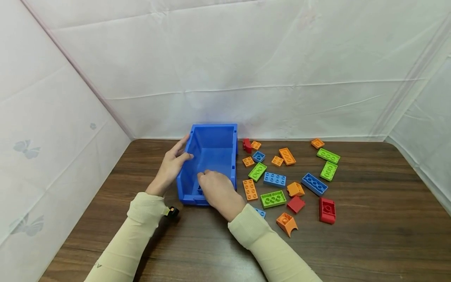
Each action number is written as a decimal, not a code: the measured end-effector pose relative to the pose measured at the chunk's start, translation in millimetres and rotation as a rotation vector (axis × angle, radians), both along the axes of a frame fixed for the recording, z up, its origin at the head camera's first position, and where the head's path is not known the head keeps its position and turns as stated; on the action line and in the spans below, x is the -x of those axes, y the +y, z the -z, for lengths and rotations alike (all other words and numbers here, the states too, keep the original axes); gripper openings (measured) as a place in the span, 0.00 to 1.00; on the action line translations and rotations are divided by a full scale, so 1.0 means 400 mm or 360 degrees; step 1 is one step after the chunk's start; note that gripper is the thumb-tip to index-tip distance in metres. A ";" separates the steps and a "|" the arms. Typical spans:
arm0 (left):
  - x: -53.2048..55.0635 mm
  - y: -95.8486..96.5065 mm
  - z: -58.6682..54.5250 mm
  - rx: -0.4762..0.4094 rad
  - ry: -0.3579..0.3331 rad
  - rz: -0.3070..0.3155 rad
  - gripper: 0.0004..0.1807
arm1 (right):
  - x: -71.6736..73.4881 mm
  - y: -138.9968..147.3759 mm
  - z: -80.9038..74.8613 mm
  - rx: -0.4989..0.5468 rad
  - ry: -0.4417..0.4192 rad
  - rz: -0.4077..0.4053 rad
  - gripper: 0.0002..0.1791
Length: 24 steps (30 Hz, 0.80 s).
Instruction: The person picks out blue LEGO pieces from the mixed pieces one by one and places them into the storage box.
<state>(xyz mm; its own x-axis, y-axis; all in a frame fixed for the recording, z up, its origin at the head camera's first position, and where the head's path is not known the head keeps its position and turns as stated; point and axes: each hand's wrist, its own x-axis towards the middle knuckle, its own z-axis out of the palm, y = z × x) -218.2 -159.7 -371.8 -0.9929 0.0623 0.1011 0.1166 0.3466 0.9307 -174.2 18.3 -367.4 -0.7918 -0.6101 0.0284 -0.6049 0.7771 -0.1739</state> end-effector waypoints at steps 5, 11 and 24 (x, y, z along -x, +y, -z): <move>0.001 0.000 0.001 0.0014 0.0003 0.0003 0.40 | 0.002 0.001 0.001 0.0006 -0.0022 0.0009 0.18; 0.002 0.001 0.000 0.0006 -0.0005 0.0014 0.40 | 0.000 0.003 0.000 0.0017 -0.0025 0.0004 0.17; -0.003 0.001 -0.006 -0.0033 -0.0029 0.0028 0.39 | 0.000 0.002 0.003 0.0013 -0.0019 -0.0007 0.15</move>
